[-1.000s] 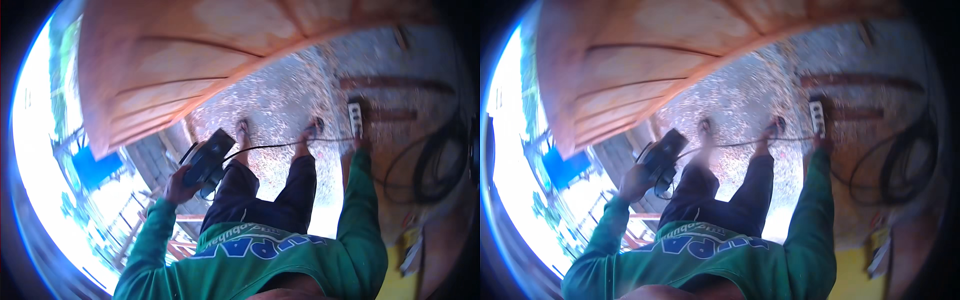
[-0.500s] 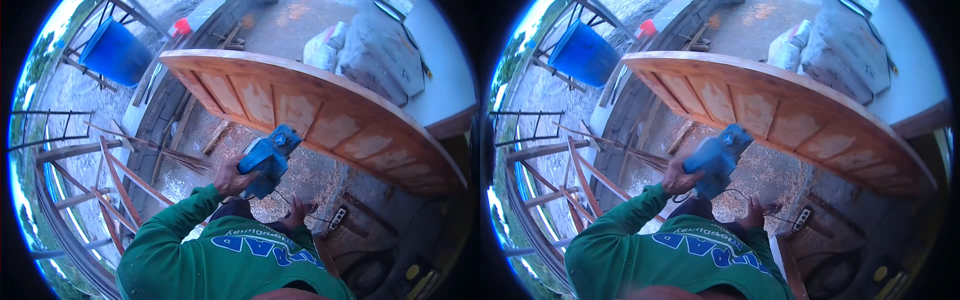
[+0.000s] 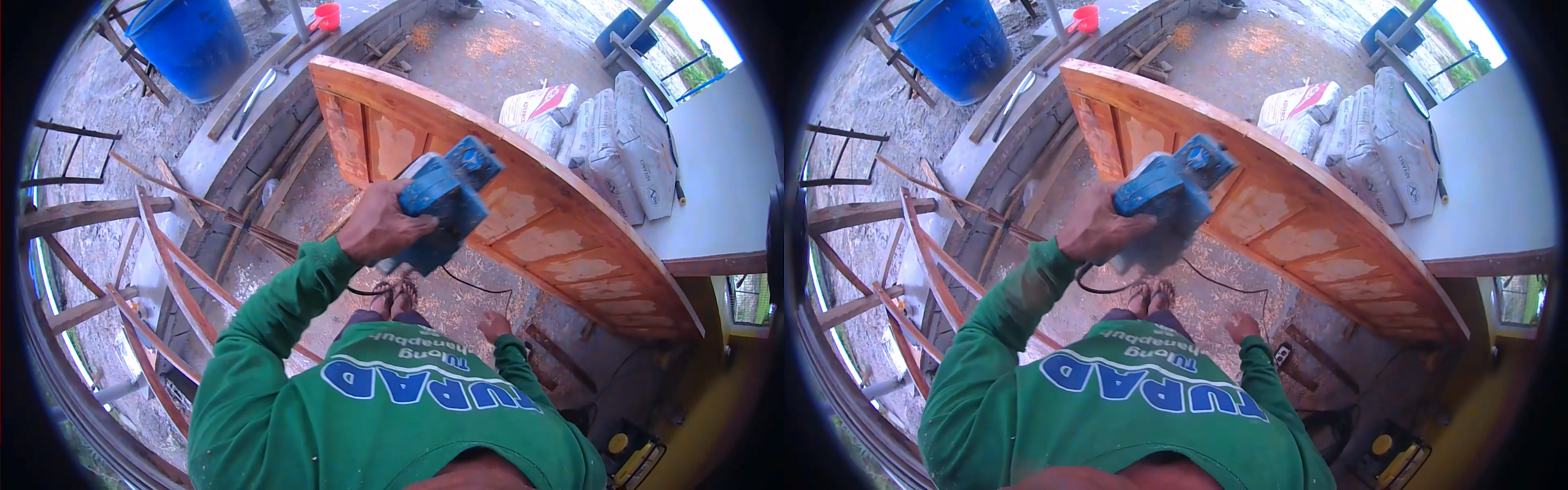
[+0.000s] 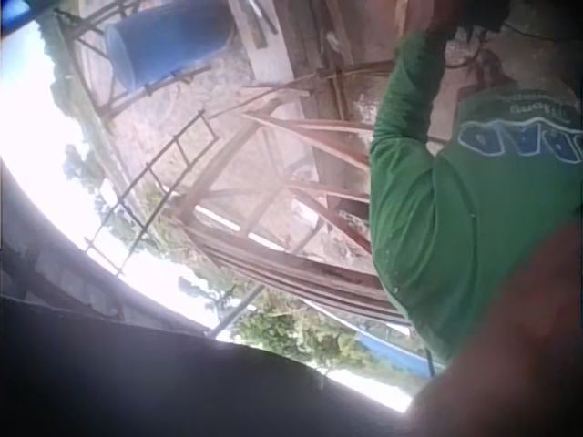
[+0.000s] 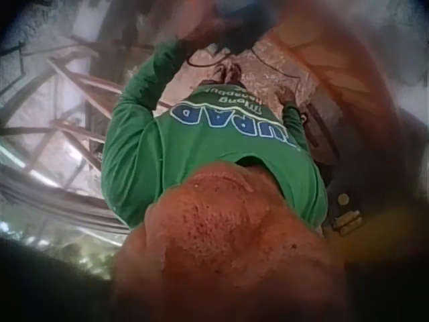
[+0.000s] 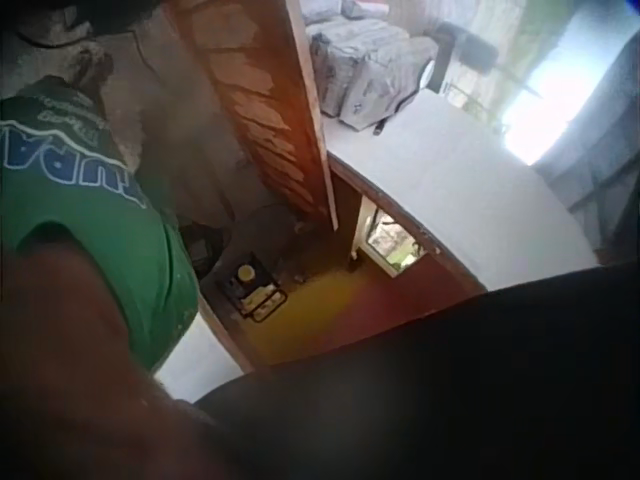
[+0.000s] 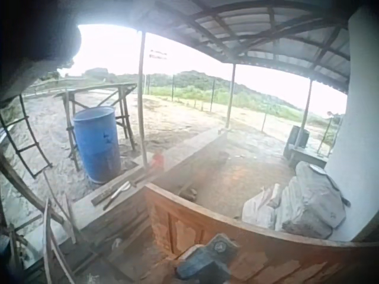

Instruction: The person attempts to start a generator by pulling its starter cord and then uses a power planer to smooth the edge of a wooden door, creating wood shavings.

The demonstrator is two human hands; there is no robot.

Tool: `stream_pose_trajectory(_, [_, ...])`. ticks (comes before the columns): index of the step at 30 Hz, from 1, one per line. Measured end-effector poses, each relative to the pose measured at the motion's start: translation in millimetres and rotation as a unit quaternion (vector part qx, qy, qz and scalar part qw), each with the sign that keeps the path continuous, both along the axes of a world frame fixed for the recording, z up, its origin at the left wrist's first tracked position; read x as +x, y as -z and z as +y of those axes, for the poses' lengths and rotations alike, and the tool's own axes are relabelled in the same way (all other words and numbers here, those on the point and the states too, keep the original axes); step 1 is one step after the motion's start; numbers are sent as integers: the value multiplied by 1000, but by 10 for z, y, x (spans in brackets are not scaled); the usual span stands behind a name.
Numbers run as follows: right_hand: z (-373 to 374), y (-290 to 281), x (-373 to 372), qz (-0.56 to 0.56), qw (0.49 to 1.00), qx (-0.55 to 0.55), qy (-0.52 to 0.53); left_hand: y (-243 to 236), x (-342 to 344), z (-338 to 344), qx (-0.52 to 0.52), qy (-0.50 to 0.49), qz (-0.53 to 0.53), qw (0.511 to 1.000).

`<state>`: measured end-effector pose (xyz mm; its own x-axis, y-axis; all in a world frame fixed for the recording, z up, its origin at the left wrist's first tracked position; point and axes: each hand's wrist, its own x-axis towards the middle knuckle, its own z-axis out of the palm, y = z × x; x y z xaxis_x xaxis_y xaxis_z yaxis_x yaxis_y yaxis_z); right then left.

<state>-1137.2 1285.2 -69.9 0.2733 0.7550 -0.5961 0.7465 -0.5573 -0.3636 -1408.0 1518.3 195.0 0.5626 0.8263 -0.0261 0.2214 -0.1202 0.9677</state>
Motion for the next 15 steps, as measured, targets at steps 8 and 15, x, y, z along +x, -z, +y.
stream_pose_trajectory(8, [515, -128, -201, 43, 997, 13, 55, 510, -503, 143, -98, 1, 173, 980])
stream_pose_trajectory(15, [1266, -171, -1803, 108, 975, 129, -142, 27, -660, 645, -58, 67, 111, 990])
